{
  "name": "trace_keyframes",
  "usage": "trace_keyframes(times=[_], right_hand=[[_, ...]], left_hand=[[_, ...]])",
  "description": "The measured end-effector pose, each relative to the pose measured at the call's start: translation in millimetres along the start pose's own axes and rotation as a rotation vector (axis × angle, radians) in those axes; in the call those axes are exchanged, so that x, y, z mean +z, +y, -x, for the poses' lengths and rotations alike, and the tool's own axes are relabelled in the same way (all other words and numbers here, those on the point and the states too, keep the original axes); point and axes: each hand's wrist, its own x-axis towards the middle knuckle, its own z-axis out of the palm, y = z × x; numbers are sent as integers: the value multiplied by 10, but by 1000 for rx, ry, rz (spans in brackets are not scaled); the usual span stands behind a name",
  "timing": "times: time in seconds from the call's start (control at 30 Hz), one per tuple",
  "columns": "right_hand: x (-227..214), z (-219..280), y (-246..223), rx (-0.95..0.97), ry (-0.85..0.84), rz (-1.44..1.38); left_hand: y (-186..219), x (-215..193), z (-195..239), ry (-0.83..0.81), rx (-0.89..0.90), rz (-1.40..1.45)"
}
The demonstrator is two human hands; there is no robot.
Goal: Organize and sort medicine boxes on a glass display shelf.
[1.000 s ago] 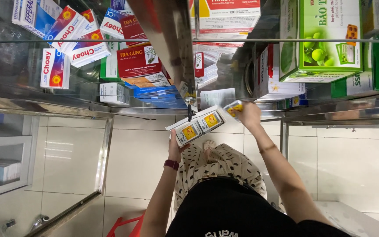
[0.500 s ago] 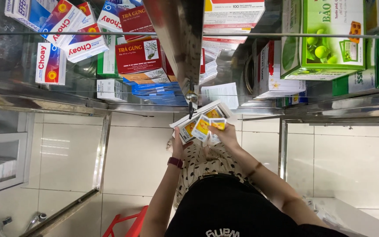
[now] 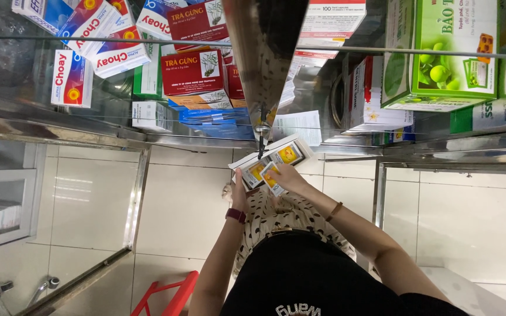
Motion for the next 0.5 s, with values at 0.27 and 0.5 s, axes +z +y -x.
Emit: trace_keyframes(times=[0.27, 0.5], right_hand=[[-555, 588, -406, -64, 158, -41], [-725, 491, 66, -87, 539, -148]], left_hand=[[262, 83, 188, -15, 26, -11], [255, 67, 185, -56, 52, -24]])
